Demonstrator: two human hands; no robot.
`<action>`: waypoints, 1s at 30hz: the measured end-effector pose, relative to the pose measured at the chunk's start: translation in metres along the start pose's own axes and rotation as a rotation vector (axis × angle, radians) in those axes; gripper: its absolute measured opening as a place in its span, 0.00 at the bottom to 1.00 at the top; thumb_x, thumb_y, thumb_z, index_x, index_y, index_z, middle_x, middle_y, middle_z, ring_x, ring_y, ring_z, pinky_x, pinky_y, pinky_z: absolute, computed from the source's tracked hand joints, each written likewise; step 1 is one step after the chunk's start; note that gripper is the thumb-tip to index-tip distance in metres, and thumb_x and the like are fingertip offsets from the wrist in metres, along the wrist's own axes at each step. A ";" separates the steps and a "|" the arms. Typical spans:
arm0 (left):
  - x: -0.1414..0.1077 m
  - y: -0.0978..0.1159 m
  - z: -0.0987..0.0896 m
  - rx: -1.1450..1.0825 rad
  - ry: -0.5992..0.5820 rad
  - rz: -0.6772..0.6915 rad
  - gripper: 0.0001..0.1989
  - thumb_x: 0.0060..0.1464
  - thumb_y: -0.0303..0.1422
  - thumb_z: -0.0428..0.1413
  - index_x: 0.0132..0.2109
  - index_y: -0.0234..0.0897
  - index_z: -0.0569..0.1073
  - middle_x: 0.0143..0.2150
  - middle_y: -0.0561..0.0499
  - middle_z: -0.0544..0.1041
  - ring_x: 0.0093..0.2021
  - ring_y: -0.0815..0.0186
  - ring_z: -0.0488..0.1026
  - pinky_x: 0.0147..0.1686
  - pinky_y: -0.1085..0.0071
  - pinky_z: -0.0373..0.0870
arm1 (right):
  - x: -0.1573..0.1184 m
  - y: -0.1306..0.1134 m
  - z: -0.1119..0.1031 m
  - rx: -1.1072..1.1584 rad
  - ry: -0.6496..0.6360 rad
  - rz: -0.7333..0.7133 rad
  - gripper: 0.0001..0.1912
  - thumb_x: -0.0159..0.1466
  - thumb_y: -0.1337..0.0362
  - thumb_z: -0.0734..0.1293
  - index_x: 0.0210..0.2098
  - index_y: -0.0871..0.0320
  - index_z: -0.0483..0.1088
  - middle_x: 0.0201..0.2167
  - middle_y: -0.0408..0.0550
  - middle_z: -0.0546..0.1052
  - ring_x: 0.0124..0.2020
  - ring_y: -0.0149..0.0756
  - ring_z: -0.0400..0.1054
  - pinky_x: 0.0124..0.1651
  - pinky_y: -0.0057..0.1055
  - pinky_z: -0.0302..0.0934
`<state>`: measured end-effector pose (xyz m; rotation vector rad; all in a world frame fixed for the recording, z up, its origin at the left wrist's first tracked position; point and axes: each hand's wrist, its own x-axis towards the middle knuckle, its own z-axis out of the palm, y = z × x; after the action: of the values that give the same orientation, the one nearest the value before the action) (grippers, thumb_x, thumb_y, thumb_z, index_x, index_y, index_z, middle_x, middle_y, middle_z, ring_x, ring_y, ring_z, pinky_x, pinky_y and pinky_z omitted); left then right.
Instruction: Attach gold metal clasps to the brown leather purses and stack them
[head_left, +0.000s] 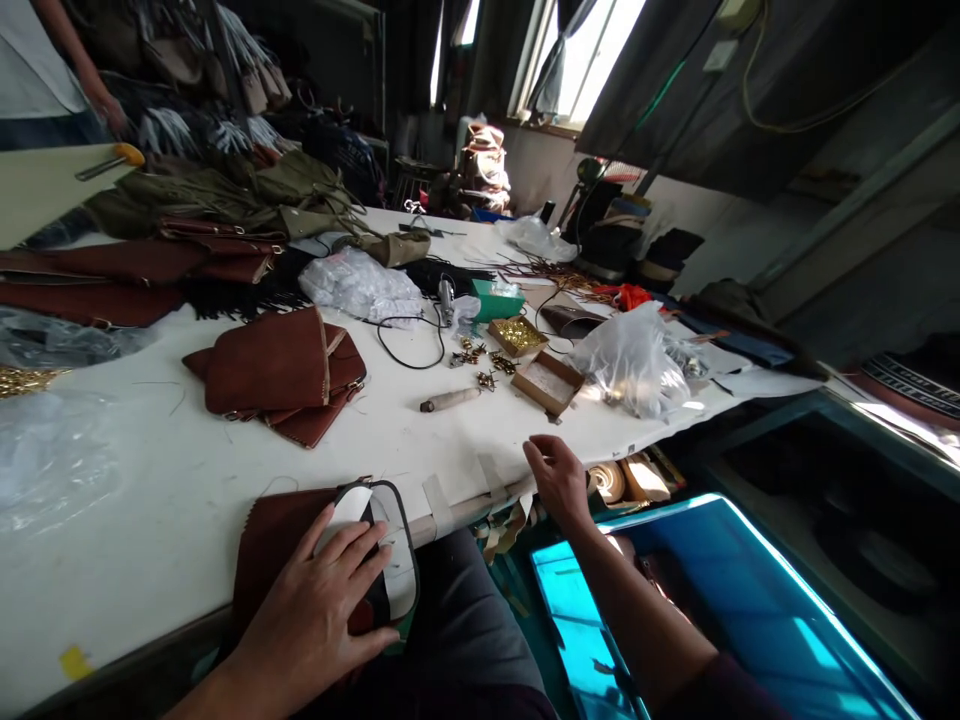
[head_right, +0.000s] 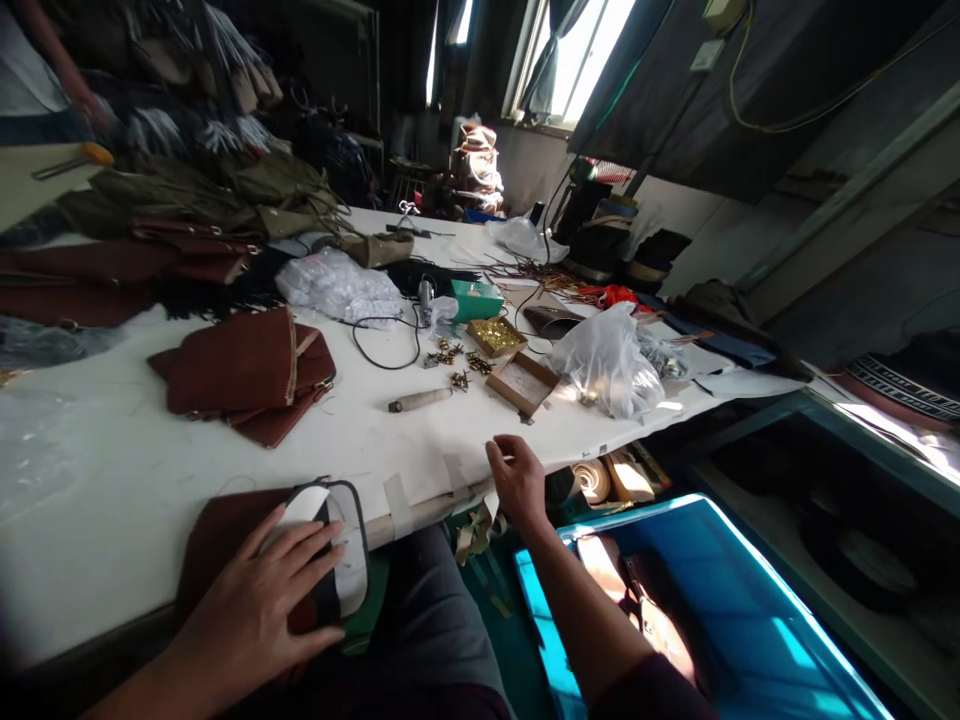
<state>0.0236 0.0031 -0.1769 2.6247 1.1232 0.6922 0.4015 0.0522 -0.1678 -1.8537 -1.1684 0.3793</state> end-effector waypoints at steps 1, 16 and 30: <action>-0.001 -0.001 0.001 -0.001 0.004 0.003 0.35 0.49 0.61 0.68 0.56 0.45 0.82 0.63 0.47 0.80 0.63 0.50 0.74 0.79 0.44 0.40 | 0.020 -0.007 0.009 -0.039 -0.045 -0.075 0.20 0.67 0.48 0.67 0.46 0.57 0.79 0.38 0.53 0.84 0.36 0.43 0.76 0.43 0.38 0.69; 0.001 -0.013 0.009 0.036 0.071 0.096 0.37 0.48 0.63 0.66 0.57 0.46 0.81 0.62 0.47 0.81 0.59 0.51 0.77 0.79 0.51 0.28 | 0.170 -0.048 0.128 -0.280 -0.154 -0.277 0.10 0.64 0.64 0.70 0.42 0.53 0.84 0.48 0.51 0.82 0.43 0.44 0.74 0.47 0.37 0.64; -0.008 -0.033 0.029 0.063 0.095 0.220 0.27 0.58 0.54 0.61 0.59 0.47 0.80 0.63 0.46 0.81 0.59 0.50 0.76 0.78 0.44 0.38 | 0.151 0.017 -0.001 -0.131 -0.107 0.003 0.17 0.65 0.53 0.71 0.28 0.59 0.81 0.21 0.48 0.78 0.23 0.34 0.67 0.32 0.34 0.60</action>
<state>0.0124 0.0201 -0.2163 2.8244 0.9014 0.8441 0.4887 0.1756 -0.1527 -1.9684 -1.2896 0.4161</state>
